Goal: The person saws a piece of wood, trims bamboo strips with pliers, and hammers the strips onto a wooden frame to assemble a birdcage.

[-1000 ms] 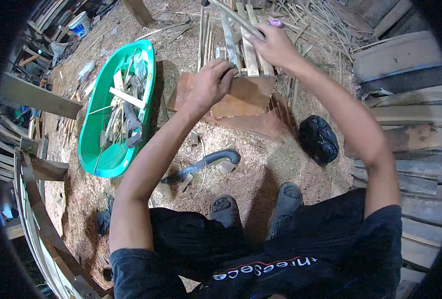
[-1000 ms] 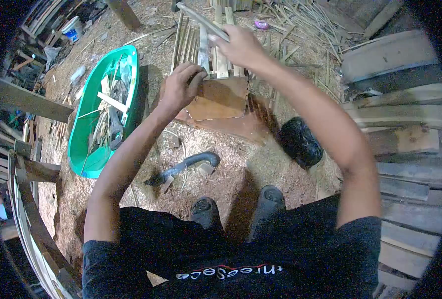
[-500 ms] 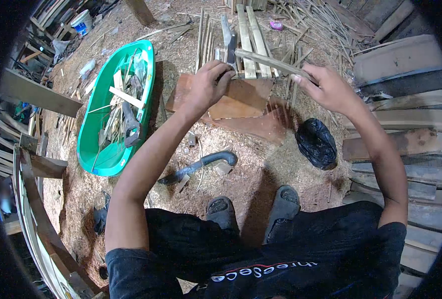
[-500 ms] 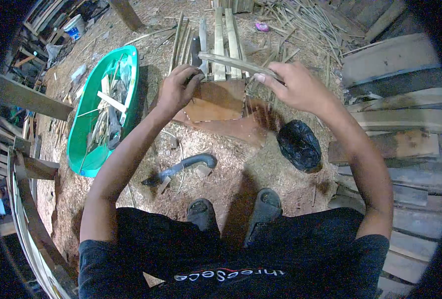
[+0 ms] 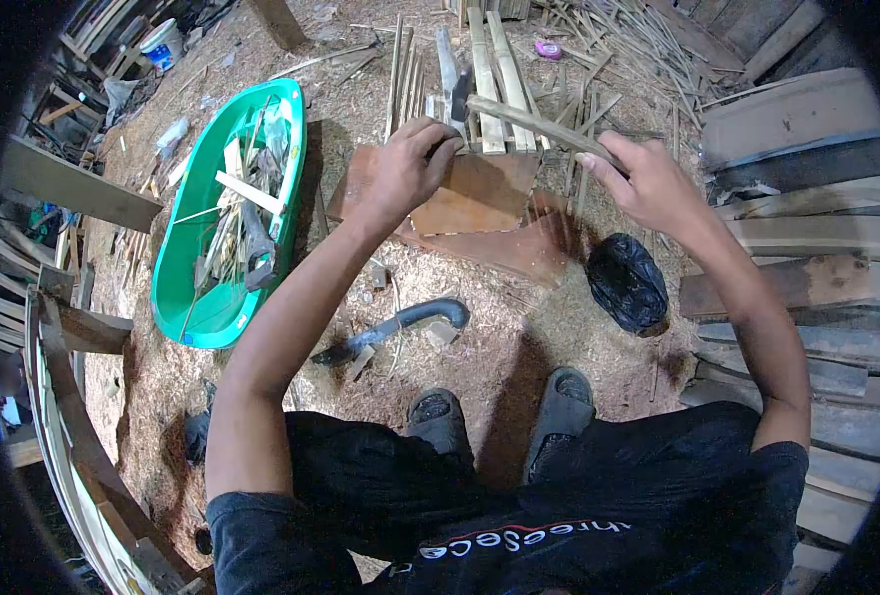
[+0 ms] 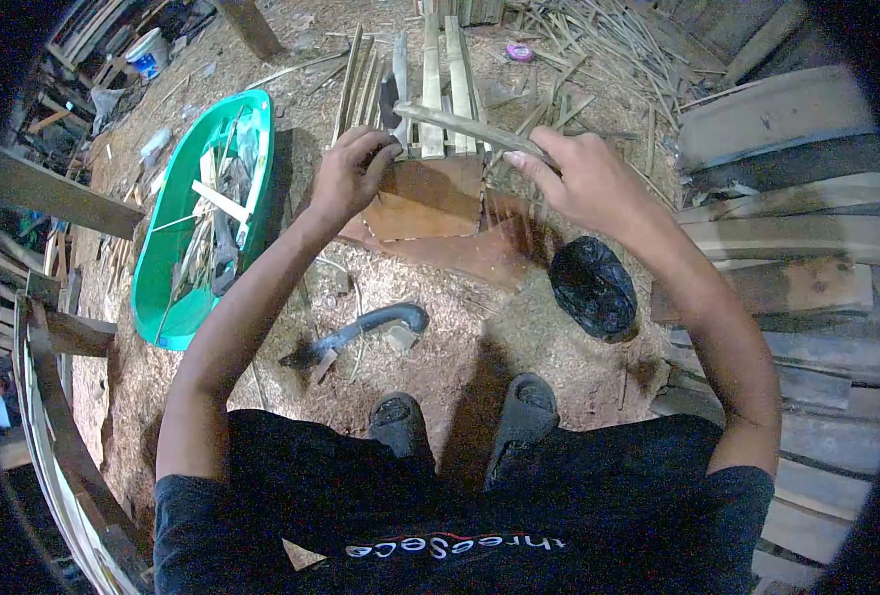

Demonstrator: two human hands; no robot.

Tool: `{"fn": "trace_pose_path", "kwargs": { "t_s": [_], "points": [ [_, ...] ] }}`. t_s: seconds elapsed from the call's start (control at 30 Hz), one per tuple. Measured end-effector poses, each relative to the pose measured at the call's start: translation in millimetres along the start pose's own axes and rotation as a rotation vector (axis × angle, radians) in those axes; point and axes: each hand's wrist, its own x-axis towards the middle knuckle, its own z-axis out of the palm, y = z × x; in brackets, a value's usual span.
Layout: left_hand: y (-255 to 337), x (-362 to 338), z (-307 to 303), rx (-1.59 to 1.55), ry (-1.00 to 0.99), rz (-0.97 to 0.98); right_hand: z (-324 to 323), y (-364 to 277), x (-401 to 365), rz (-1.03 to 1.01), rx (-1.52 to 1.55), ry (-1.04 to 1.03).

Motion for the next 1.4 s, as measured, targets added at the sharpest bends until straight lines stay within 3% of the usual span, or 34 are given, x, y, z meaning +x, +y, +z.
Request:
{"fn": "trace_pose_path", "kwargs": {
  "t_s": [0.53,0.83,1.03,1.13,1.23,1.33,1.4],
  "points": [
    [4.3,0.5,-5.0,0.019,-0.026,-0.026,-10.4,-24.7,-0.4,0.094,-0.055,-0.023],
    [7.2,2.8,-6.5,0.019,-0.027,-0.019,-0.9,-23.5,-2.6,0.029,0.013,0.101],
    [8.3,2.4,-6.4,0.002,-0.017,-0.03,-2.9,-26.5,-3.9,0.084,0.032,0.072],
    [9.1,0.6,-5.8,-0.004,-0.005,-0.021,-8.0,-28.9,-1.6,0.106,-0.025,-0.037],
    [8.2,2.6,-4.5,-0.007,0.012,-0.002,-1.7,-23.8,-0.5,0.036,0.074,0.129],
    [9.4,0.6,-3.9,0.004,0.025,0.006,-1.4,-33.3,-7.0,0.055,-0.17,0.009],
    [7.6,1.1,-4.5,0.028,0.007,-0.002,-0.4,-33.7,-6.1,0.089,-0.02,0.047]
  ]
}}
